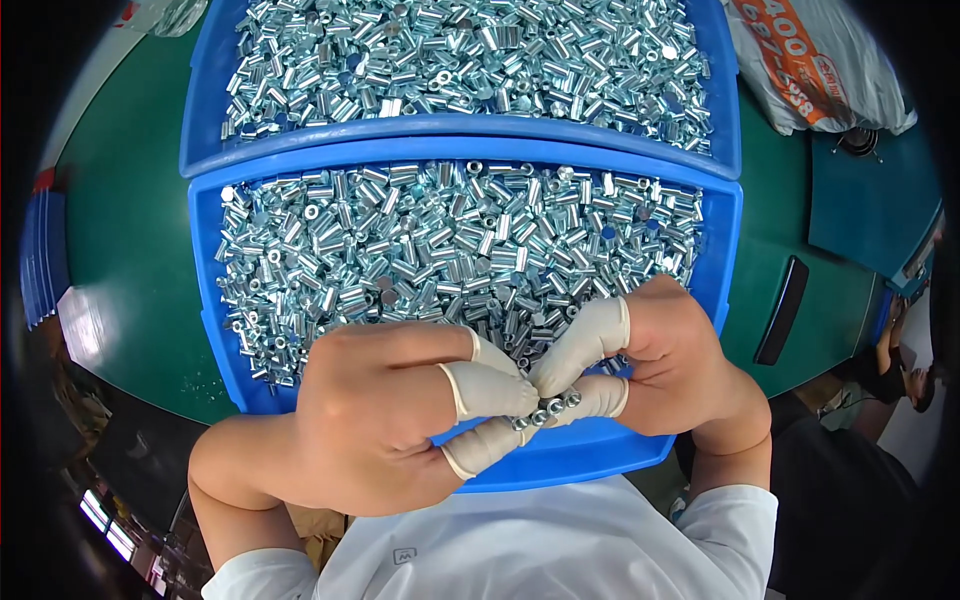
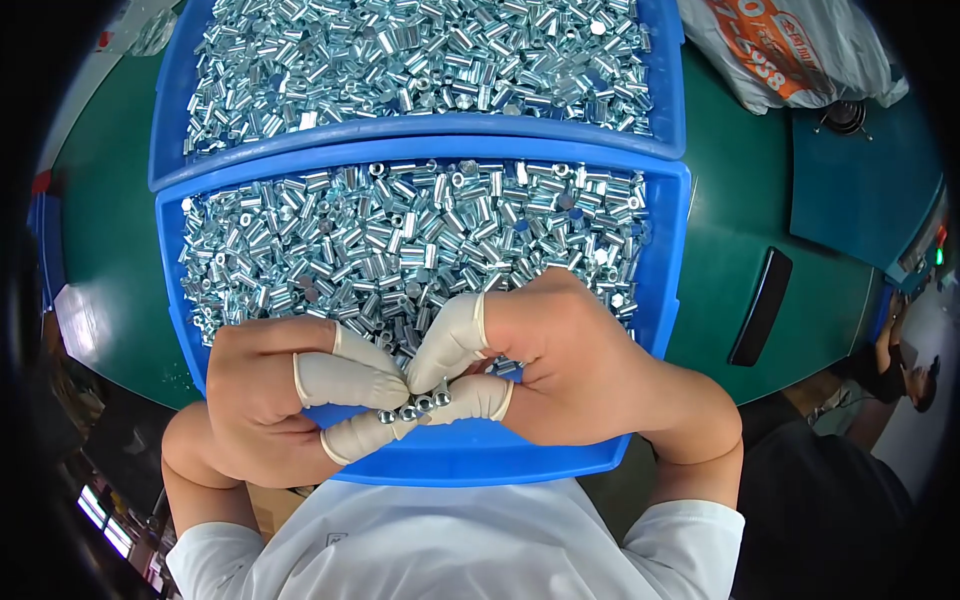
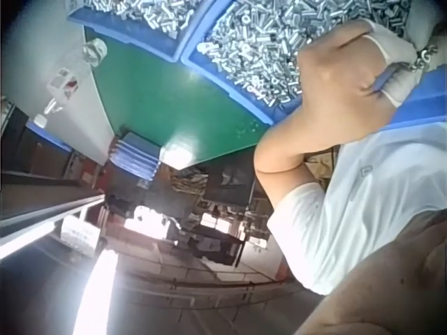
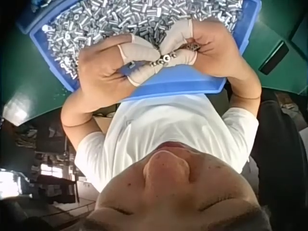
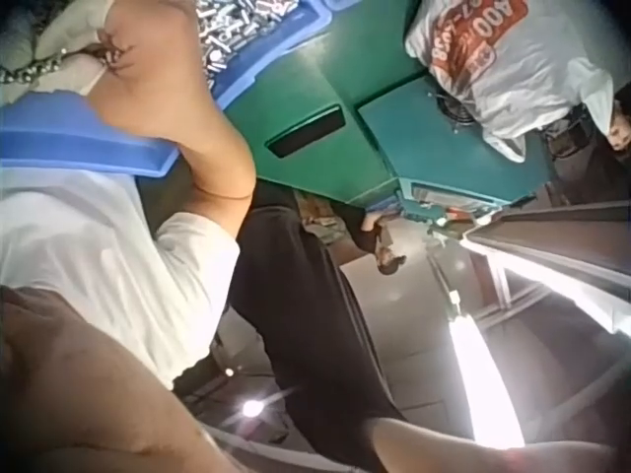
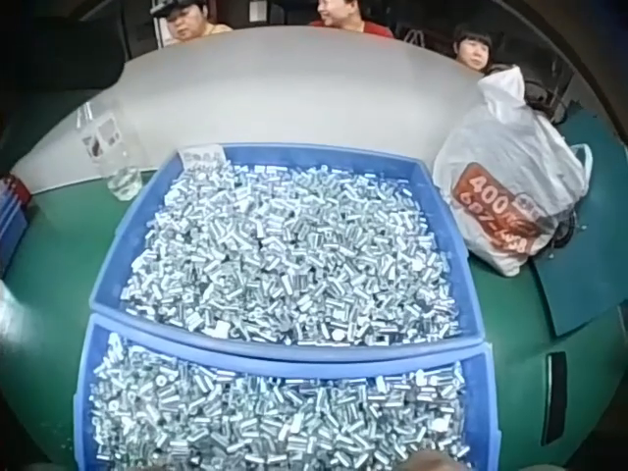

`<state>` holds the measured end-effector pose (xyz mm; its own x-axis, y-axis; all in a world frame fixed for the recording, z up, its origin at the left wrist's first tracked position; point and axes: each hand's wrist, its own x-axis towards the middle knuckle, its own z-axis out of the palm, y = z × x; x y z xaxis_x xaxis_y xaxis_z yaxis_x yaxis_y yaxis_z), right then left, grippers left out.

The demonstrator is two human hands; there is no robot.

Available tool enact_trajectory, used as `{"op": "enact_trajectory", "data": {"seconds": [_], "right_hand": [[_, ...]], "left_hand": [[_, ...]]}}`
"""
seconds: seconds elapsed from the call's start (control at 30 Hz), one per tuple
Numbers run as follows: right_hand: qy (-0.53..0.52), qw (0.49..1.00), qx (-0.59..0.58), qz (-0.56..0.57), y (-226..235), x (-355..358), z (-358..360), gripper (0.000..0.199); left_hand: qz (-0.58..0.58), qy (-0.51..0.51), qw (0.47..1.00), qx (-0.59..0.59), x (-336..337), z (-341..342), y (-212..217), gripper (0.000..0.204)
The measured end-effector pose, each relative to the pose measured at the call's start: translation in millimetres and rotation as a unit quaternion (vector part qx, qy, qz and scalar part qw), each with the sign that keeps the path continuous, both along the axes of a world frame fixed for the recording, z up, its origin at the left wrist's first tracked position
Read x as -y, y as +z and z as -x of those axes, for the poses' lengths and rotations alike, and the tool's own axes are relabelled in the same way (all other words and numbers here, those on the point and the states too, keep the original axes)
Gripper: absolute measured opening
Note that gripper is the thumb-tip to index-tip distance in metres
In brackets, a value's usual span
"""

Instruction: The recorder is manually picking up, inspecting, and sorting small metal fasteners from a blue bin at a production table.

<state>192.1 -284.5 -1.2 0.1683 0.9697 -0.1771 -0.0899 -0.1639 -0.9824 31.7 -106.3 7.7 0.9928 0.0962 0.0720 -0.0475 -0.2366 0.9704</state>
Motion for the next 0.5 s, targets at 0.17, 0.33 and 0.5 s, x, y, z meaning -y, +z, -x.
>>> {"op": "enact_trajectory", "data": {"seconds": [0.17, 0.33, 0.5], "right_hand": [[-0.004, 1.000, -0.009, -0.008, -0.5, 0.6, -2.5, 0.017], [-0.004, 1.000, 0.011, -0.019, -2.4, 0.9, -1.1, 0.019], [-0.001, 0.999, 0.023, -0.032, -3.7, 2.6, -1.3, 0.020]], "left_hand": [[0.014, -0.022, 0.999, -0.022, -3.4, -1.2, 1.9, 0.024], [0.036, -0.022, 0.998, -0.038, -3.6, -1.1, 3.9, 0.024], [0.025, -0.028, 0.999, -0.037, -3.9, -0.8, 3.5, 0.023]]}}
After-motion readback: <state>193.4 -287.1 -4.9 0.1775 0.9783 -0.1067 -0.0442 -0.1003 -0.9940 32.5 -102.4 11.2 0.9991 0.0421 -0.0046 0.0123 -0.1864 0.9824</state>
